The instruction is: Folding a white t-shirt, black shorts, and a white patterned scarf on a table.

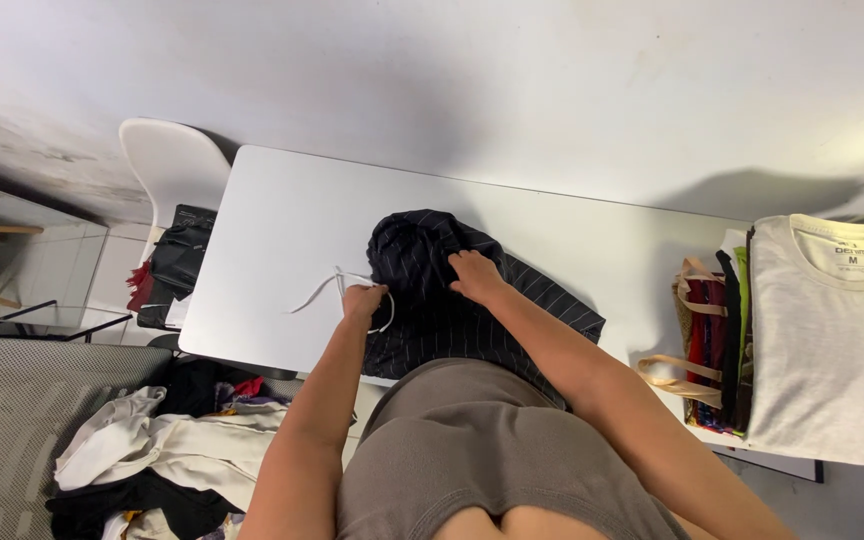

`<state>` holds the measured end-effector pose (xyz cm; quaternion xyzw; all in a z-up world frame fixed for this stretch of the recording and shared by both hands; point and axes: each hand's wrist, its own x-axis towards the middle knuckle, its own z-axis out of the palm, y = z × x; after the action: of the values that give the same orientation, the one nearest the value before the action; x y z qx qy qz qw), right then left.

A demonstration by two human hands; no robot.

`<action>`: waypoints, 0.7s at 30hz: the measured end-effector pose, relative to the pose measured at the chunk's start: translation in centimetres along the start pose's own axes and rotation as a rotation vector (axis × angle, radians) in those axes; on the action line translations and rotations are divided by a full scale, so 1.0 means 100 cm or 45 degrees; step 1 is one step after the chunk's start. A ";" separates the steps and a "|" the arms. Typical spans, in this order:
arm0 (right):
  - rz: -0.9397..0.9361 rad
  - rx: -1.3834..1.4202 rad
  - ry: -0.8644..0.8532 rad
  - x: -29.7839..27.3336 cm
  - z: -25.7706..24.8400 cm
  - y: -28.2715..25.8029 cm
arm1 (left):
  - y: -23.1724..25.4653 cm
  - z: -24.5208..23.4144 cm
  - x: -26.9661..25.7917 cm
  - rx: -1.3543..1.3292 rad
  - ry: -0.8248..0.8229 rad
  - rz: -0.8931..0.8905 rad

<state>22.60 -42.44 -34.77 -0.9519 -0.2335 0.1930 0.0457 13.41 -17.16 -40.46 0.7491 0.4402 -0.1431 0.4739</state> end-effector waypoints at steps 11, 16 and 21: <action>-0.241 0.713 0.341 -0.001 -0.013 0.043 | 0.034 -0.021 -0.018 -1.592 -0.890 -0.310; -0.016 2.363 -0.547 -0.025 -0.020 0.062 | 0.095 -0.036 -0.108 -1.374 -0.764 0.068; 0.521 1.171 -0.559 -0.045 0.009 0.041 | 0.113 -0.017 -0.150 -1.168 -0.826 0.853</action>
<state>20.34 -48.20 -34.79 -0.7972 0.0607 0.4741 0.3688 13.47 -25.49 -23.50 0.4865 0.0342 -0.0042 0.8730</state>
